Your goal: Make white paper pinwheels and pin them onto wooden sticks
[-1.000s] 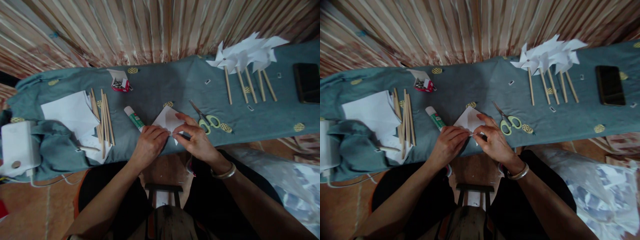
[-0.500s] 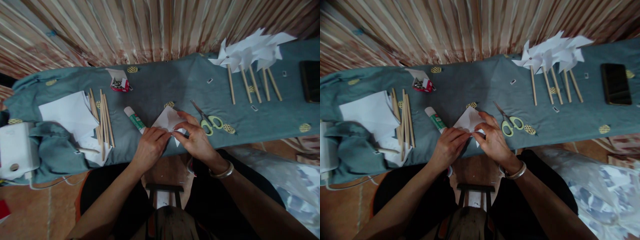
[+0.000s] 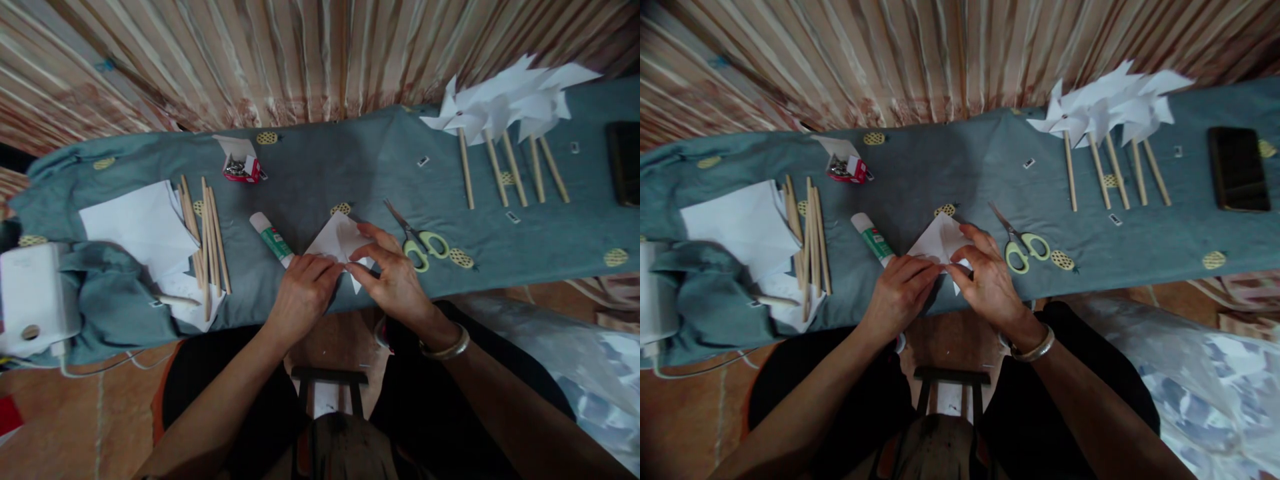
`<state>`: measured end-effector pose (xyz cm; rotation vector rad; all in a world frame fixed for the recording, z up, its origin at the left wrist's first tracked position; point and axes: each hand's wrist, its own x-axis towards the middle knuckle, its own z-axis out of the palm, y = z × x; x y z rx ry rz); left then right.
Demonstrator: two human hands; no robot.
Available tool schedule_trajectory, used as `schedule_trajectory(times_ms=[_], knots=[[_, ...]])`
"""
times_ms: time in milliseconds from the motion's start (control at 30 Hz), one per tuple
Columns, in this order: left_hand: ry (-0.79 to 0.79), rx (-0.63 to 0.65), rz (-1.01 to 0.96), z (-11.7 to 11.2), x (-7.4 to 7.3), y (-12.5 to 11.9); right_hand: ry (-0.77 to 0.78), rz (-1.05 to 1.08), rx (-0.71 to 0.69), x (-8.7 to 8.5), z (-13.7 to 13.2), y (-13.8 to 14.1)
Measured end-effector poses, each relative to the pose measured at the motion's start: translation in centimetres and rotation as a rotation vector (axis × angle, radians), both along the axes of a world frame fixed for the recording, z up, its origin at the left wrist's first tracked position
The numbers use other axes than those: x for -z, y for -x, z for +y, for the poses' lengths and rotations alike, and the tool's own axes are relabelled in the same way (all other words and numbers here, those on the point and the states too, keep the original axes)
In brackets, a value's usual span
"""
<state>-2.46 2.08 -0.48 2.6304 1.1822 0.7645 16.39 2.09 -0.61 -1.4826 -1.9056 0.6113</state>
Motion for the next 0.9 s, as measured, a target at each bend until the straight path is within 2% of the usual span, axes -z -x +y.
schedule_trajectory(times_ms=[533,900], knots=[[0.016,-0.041,0.049,0.05,-0.13,-0.27,-0.019,-0.043,-0.014,-0.02,-0.19,0.11],[0.039,-0.038,0.066,0.12,-0.24,-0.32,-0.170,-0.147,-0.103,0.30,-0.51,0.19]])
